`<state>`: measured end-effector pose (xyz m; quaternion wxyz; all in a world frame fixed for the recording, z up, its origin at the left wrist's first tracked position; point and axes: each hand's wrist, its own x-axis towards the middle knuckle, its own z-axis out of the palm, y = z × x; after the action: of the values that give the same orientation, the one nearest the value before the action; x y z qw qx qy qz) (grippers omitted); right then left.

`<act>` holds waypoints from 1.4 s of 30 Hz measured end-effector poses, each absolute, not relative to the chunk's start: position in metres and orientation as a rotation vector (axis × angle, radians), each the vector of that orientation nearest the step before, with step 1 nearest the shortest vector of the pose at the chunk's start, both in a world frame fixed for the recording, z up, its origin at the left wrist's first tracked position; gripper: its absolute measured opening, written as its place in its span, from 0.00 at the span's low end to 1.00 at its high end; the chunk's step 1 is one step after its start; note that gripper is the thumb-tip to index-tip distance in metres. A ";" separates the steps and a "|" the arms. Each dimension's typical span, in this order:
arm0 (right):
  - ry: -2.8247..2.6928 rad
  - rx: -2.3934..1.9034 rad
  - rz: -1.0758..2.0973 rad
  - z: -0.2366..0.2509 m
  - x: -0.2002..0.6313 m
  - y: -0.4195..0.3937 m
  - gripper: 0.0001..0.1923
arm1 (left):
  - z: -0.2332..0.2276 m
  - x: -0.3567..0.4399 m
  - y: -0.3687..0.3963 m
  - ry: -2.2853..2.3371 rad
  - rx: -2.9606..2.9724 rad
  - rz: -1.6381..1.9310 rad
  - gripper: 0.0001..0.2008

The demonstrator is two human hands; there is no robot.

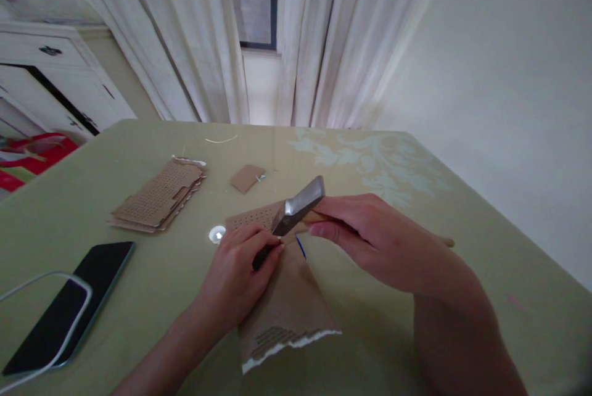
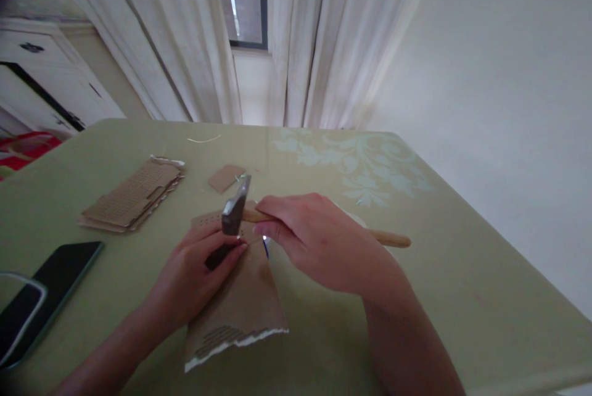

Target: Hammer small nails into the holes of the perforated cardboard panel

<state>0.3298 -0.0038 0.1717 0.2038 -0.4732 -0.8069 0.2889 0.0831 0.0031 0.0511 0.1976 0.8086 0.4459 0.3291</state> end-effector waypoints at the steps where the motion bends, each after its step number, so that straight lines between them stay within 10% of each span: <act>1: -2.283 -1.316 0.791 0.172 0.331 -0.004 0.11 | 0.051 0.083 0.003 1.241 2.275 0.918 0.08; 42: -1.623 -1.346 1.613 0.092 0.322 0.058 0.17 | 0.044 0.082 0.000 1.212 2.170 1.087 0.08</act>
<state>0.3216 0.0580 0.0922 0.2410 -0.4922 -0.5933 0.5896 0.0817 0.0001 0.0441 0.2129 0.7815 0.4365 0.3916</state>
